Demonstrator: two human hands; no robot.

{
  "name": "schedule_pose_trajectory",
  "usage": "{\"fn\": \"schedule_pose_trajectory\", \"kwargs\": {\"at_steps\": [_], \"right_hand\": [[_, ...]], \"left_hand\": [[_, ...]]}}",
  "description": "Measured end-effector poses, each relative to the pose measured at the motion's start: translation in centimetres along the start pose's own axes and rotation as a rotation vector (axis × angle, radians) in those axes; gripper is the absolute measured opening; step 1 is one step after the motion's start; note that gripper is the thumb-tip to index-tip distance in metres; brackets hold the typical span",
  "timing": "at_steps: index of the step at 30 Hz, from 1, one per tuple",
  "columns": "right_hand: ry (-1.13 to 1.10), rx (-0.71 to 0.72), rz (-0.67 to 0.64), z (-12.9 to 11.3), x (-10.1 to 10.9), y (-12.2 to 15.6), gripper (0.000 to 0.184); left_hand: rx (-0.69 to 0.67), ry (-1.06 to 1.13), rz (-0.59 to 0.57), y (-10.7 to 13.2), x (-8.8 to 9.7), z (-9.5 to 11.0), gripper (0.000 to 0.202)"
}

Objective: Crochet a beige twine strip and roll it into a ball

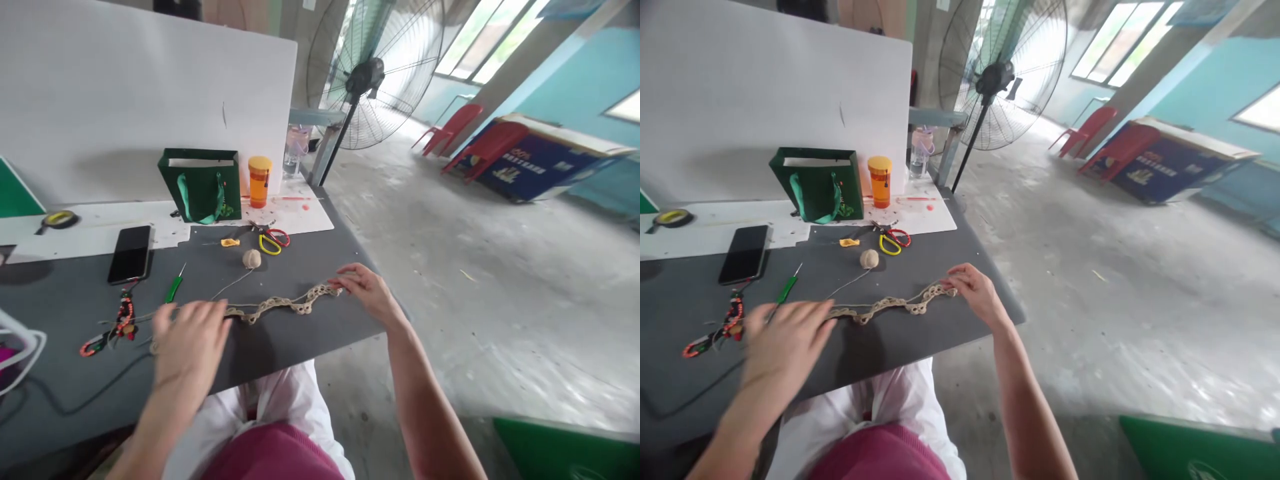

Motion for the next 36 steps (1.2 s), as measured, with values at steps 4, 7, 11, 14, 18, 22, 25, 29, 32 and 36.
{"fn": "schedule_pose_trajectory", "kwargs": {"at_steps": [4, 7, 11, 14, 18, 22, 25, 29, 32, 36], "right_hand": [[0.017, -0.008, -0.061, -0.2, -0.3, 0.1, 0.035], [0.048, 0.002, -0.06, 0.8, 0.1, -0.5, 0.035], [0.107, 0.026, -0.035, 2.9, 1.0, -1.4, 0.034], [0.141, 0.067, -0.053, 3.9, 1.2, -1.2, 0.031], [0.176, 0.118, -0.108, 4.3, 0.8, -0.5, 0.03], [0.227, 0.178, -0.156, 4.4, 0.6, -0.2, 0.026], [0.265, 0.229, -0.188, 4.5, 0.6, -0.1, 0.027], [0.316, 0.305, -0.208, 4.7, 0.7, 0.2, 0.029], [0.356, 0.356, -0.209, 4.8, 0.8, 0.5, 0.028], [0.392, 0.426, -0.221, 5.0, 0.9, 0.9, 0.03]], "left_hand": [[-0.337, -0.043, -0.271, -0.9, -9.6, 8.4, 0.032], [-0.401, -0.004, -0.314, -1.3, -13.8, 10.9, 0.023], [-0.4, 0.032, -0.319, -1.5, -15.6, 10.8, 0.012], [-0.379, 0.049, -0.3, -1.6, -15.3, 9.8, 0.014], [-0.399, 0.064, -0.299, -1.2, -15.0, 9.4, 0.017], [-0.443, 0.056, -0.33, -0.4, -15.3, 9.3, 0.02], [-0.456, 0.039, -0.344, 0.1, -15.4, 8.9, 0.024], [-0.468, 0.028, -0.35, 0.6, -14.9, 8.4, 0.023], [-0.492, 0.026, -0.351, 0.8, -14.5, 8.2, 0.021], [-0.559, 0.025, -0.359, 1.0, -14.1, 8.4, 0.016]]}}
Point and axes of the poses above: each hand's wrist, its own y-axis away from the middle knuckle, its own x-axis out of the back of the hand, z = x × y, the point moved 8 cm from there along -y, towards the middle knuckle, and after that the axes turned 13 degrees about -y, right-handed, at the moved point
